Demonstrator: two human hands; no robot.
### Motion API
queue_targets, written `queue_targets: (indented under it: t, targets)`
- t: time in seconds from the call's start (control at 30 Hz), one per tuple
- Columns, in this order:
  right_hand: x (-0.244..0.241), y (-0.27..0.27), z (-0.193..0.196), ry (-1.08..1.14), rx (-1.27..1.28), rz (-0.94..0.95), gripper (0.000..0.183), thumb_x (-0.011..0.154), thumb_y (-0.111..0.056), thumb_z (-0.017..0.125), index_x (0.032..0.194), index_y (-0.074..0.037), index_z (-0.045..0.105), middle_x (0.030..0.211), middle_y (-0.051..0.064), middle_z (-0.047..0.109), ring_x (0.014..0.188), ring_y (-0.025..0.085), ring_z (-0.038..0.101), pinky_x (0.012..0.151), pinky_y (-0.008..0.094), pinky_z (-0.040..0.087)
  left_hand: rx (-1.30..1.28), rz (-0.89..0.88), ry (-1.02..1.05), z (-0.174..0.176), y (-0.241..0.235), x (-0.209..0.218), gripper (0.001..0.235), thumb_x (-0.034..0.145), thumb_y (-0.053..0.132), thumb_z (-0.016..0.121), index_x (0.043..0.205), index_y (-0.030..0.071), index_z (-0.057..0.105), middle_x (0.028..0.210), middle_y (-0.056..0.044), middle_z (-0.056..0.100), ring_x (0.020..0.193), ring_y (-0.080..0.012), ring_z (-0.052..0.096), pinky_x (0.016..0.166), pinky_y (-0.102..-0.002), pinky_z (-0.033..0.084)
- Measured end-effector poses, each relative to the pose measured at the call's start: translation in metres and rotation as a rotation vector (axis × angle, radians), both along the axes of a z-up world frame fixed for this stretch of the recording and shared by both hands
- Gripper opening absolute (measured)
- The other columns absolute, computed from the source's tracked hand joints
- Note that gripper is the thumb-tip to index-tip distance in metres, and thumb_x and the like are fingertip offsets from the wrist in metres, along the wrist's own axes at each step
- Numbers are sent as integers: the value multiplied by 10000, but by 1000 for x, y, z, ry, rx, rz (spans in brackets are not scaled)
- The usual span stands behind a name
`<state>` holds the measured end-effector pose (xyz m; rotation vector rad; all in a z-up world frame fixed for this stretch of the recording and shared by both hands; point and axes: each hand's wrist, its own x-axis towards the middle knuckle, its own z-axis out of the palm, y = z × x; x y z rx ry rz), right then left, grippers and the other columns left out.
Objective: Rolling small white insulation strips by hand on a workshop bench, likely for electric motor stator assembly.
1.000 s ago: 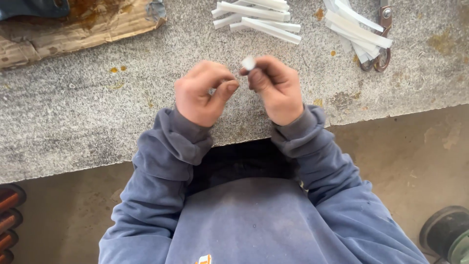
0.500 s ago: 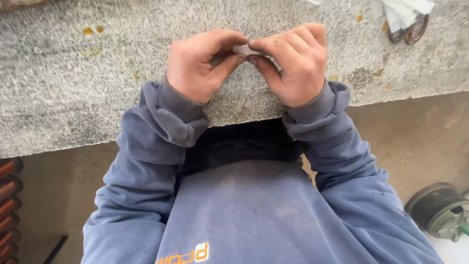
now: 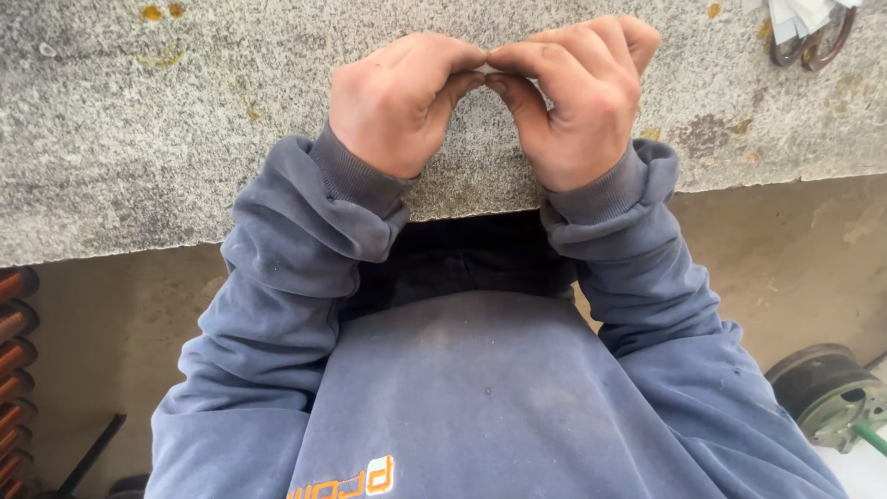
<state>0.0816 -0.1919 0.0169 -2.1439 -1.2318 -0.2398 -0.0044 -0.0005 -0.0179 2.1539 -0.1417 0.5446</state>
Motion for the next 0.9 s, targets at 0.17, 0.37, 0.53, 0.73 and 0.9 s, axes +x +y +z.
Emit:
queue_targets:
  t: [0.17,0.37,0.53,0.73,0.9]
  targets:
    - [-1,2,2,13,17,9,133,947,-62,809,1062,-94,749,1070,16,718,1012,224,601,1007,370,355,19,1,-31,0,-1,-4,161,1004,41,787,1128,60,687,1053,-78,725,968,-270,738,818,-354,599]
    - [0,-3,3,97,16,12,120,919,-71,820,1024,-94,768,1025,17,708,1009,223,600,994,372,370,72,35,-22,6,-1,-7,146,985,23,791,1085,72,696,1005,-64,727,913,-261,733,749,-358,577]
    - [3,-14,4,111,29,34,117,936,-69,864,1011,-77,774,1011,32,716,976,226,601,954,373,400,68,5,-41,5,-1,-8,162,958,-4,774,1072,77,692,1014,-63,730,923,-263,730,753,-367,572]
    - [5,-26,2,197,36,18,146,909,-24,825,1043,-59,778,1020,39,722,978,209,622,895,335,465,71,-23,-46,4,1,-8,139,974,-29,771,1051,51,688,1032,-73,726,941,-263,726,789,-361,570]
    - [8,-38,3,144,0,0,132,917,-41,844,1036,-53,788,949,38,699,938,213,603,872,341,432,101,-26,-51,3,1,-9,131,988,-17,781,1053,57,695,1008,-62,717,924,-258,720,778,-361,558]
